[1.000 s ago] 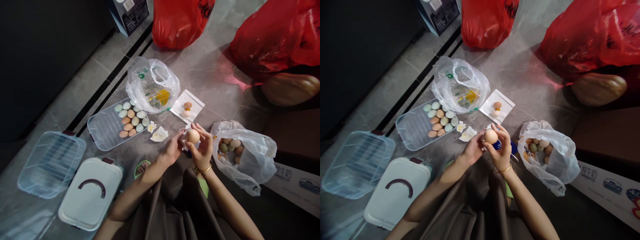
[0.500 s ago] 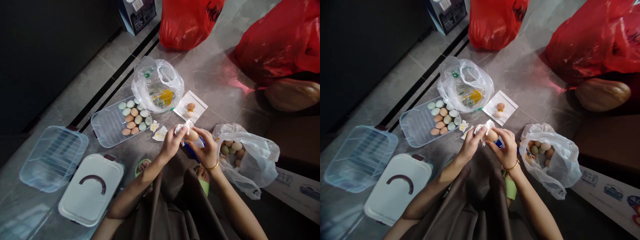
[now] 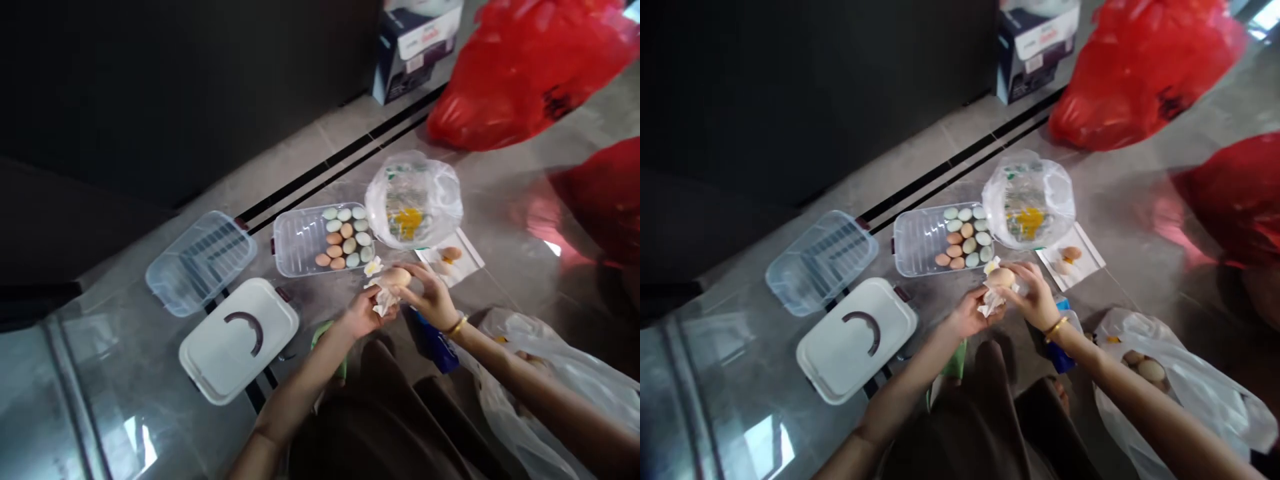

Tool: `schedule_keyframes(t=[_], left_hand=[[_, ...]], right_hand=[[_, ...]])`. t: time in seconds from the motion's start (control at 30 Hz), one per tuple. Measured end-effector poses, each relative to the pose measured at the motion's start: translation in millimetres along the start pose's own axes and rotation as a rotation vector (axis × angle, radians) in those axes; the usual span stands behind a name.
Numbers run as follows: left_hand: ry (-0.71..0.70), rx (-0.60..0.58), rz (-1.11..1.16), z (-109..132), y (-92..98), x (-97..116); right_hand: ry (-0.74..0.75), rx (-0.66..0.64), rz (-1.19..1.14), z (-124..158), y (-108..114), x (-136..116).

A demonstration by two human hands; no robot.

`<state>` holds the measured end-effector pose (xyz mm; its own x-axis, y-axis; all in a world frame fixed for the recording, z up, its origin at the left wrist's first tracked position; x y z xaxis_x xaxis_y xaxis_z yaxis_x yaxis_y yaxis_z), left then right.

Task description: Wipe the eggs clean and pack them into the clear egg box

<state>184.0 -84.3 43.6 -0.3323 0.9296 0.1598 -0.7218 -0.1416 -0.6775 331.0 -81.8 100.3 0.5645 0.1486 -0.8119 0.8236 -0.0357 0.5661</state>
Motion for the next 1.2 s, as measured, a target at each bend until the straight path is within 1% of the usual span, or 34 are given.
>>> schedule_keyframes(t=[0.07,0.13,0.17,0.23,0.3,0.37,0.4,0.47,0.53,0.6,0.77,0.87,0.93,0.97,1.0,1.03,1.07,1.1,1.13,1.2], left_hand=[[0.012,0.003,0.058,10.4,25.8,6.6],[-0.016,0.018,0.098,19.9,50.3,9.9],[-0.035,0.028,0.116,24.0,61.4,10.7],[-0.092,0.074,0.133,30.7,81.8,12.6],[-0.170,0.170,0.114,36.5,100.2,16.2],[-0.262,0.267,0.083,42.1,115.6,21.9],[-0.299,0.299,0.073,44.7,121.9,24.8],[-0.347,0.320,0.071,48.1,131.3,30.2],[-0.359,0.301,0.071,48.3,136.7,33.6],[-0.352,0.277,0.070,45.4,138.9,35.1],[-0.319,0.273,0.072,34.7,136.0,34.7],[-0.304,0.297,0.077,32.5,134.1,35.1],[-0.309,0.305,0.058,31.9,133.1,36.5],[-0.317,0.304,0.035,31.2,132.1,37.6],[-0.325,0.298,0.013,30.1,130.3,38.8],[-0.330,0.295,-0.010,28.3,127.7,39.9],[-0.332,0.295,-0.037,25.9,123.9,40.8],[-0.338,0.293,-0.084,23.1,118.3,41.6],[-0.343,0.286,-0.146,19.9,110.7,41.7],[-0.341,0.239,-0.287,13.4,88.3,38.9]], right_hand=[[0.005,-0.144,-0.073,-43.1,-45.8,-8.6],[-0.009,-0.276,-0.092,-81.2,-101.6,-14.3],[-0.045,-0.334,-0.087,-97.2,-130.4,-14.7],[-0.124,-0.436,-0.057,-121.3,-184.7,-12.4],[-0.208,-0.498,-0.031,-135.1,-228.5,-7.6],[-0.253,-0.552,-0.006,-139.8,-258.8,-3.5],[-0.261,-0.582,0.012,-139.8,-268.9,-2.2],[-0.250,-0.649,0.069,-137.2,-280.3,-1.3],[-0.234,-0.707,0.129,-134.2,-283.6,-1.8],[-0.199,-0.737,0.151,-133.4,-283.6,-2.9],[-0.097,-0.730,0.129,-138.3,-288.5,-1.8],[-0.082,-0.735,0.121,-139.6,-293.5,-1.3],[-0.094,-0.719,0.107,-140.2,-290.4,-2.1],[-0.101,-0.712,0.098,-140.4,-284.7,-2.6],[-0.107,-0.699,0.086,-140.8,-275.2,-3.1],[-0.110,-0.682,0.069,-140.9,-261.0,-3.5],[-0.108,-0.659,0.044,-140.5,-241.6,-4.0],[-0.105,-0.626,0.015,-139.1,-216.7,-4.3],[-0.096,-0.595,-0.018,-135.8,-186.6,-4.9],[-0.086,-0.512,-0.082,-120.8,-112.5,-6.6]])
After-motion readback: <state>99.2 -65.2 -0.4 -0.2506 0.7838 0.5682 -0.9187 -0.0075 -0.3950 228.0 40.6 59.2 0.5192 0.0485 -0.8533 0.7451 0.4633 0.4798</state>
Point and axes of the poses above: each hand's wrist, its own z-axis away from the middle knuckle, its own y-axis out of the back of the hand, x = y × z, the point moved 3 cm from there along -z, towards the middle knuckle, and after that the axes turned 3 degrees about -z, right-handed, at the moved point
